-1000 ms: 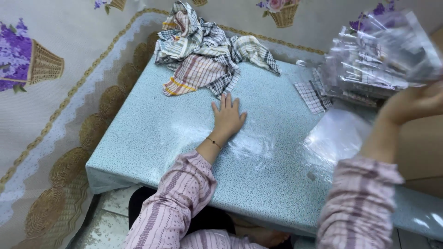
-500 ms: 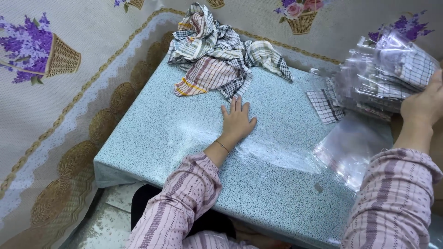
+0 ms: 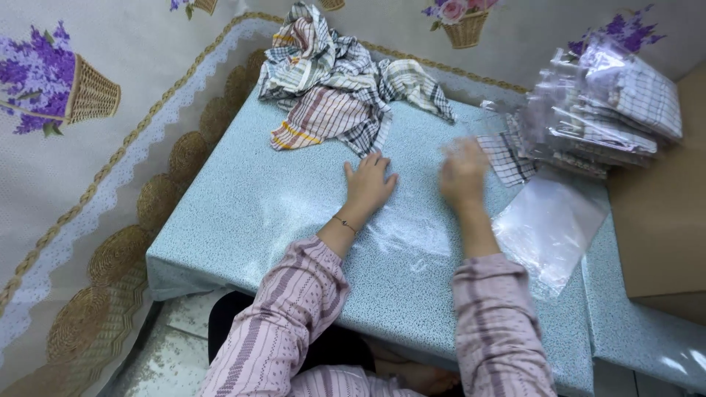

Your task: Folding a checkered cloth precisely and placing it into a clear plastic bag for retail packaging.

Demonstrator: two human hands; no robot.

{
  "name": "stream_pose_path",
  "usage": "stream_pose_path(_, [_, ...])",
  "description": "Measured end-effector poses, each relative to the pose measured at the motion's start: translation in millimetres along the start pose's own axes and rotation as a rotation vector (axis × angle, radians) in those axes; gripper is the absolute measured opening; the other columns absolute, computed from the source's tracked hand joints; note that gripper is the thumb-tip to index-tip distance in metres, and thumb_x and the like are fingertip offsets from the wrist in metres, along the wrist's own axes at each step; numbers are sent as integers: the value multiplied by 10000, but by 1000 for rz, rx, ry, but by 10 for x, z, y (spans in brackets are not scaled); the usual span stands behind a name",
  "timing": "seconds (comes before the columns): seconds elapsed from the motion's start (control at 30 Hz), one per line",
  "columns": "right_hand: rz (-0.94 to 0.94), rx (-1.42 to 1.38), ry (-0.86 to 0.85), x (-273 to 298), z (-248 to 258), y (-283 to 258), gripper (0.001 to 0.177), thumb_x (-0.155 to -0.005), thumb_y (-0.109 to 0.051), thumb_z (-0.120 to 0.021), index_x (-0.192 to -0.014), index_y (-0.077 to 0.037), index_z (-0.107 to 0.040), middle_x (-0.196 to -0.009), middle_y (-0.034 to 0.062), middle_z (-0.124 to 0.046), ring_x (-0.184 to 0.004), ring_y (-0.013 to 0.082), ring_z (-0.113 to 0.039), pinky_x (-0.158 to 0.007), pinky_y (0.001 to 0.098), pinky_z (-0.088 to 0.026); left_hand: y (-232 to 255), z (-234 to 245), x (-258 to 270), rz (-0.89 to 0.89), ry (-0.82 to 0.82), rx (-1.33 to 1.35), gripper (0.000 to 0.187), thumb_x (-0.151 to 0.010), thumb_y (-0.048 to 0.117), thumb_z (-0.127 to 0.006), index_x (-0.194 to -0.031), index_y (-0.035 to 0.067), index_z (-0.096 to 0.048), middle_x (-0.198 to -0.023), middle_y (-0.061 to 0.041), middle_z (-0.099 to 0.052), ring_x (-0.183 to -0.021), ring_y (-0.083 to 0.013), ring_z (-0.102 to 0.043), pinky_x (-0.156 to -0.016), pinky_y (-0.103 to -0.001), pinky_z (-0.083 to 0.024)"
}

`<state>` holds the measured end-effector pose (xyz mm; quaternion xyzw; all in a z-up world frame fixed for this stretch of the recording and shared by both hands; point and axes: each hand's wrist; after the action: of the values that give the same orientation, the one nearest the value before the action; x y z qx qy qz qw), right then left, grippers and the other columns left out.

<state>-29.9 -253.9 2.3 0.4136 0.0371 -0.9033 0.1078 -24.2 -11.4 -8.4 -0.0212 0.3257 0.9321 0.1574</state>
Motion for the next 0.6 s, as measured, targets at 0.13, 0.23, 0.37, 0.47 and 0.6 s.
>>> stream_pose_path(0.13, [34,-93,-261,73,10,-407,248,-1006,-218,-599,-1243,-250,-668,-1329,55,-617,-1392,287,-481,-1093,570,-319,-229,42,-173,-43,62,258,326,-1013,409,-557,-1272,251,-676,-1203,-24,-727,-1175,-190,-672,-1032,-491,-486])
stream_pose_path(0.23, [-78,-117,-346,99,33,-245,239,-1058,-373,-534,-1228,-275,-671,-1345,58,-615,-1422,310,-455,-1138,565,-323,-124,301,-84,-32,-20,502,366,-1017,346,-591,-1337,173,-631,-1297,-129,-680,-1170,-290,-674,-978,-474,-557])
stream_pose_path(0.37, [-151,-126,-308,145,-48,-88,250,-1075,-384,-525,-1246,-270,-666,-1348,47,-599,-1433,310,-440,-1143,556,-349,-99,307,-89,-60,-30,472,390,-976,163,-611,-1365,130,-608,-1356,-150,-640,-1195,-315,-655,-976,-474,-568])
stream_pose_path(0.47, [-205,-159,-349,141,-48,-88,269,-1082,-404,-514,-1225,-255,-686,-1341,46,-605,-1439,307,-435,-1157,559,-346,-167,245,-139,-66,82,131,400,-892,76,-707,-1289,97,-659,-1386,-204,-565,-1258,-411,-600,-964,-545,-581])
stream_pose_path(0.6, [-201,-181,-356,131,-16,-97,245,-1068,-362,-537,-1215,-253,-700,-1326,53,-610,-1436,312,-436,-1162,556,-345,-407,142,-245,62,189,-110,241,-913,246,-724,-1123,127,-730,-1090,-101,-666,-1060,-299,-669,-866,-481,-570])
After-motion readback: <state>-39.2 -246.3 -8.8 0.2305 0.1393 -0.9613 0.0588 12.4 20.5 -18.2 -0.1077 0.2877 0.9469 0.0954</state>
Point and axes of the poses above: each hand's wrist, its own x-axis away from the middle knuckle, its own z-axis out of the back of the hand, y = z × x
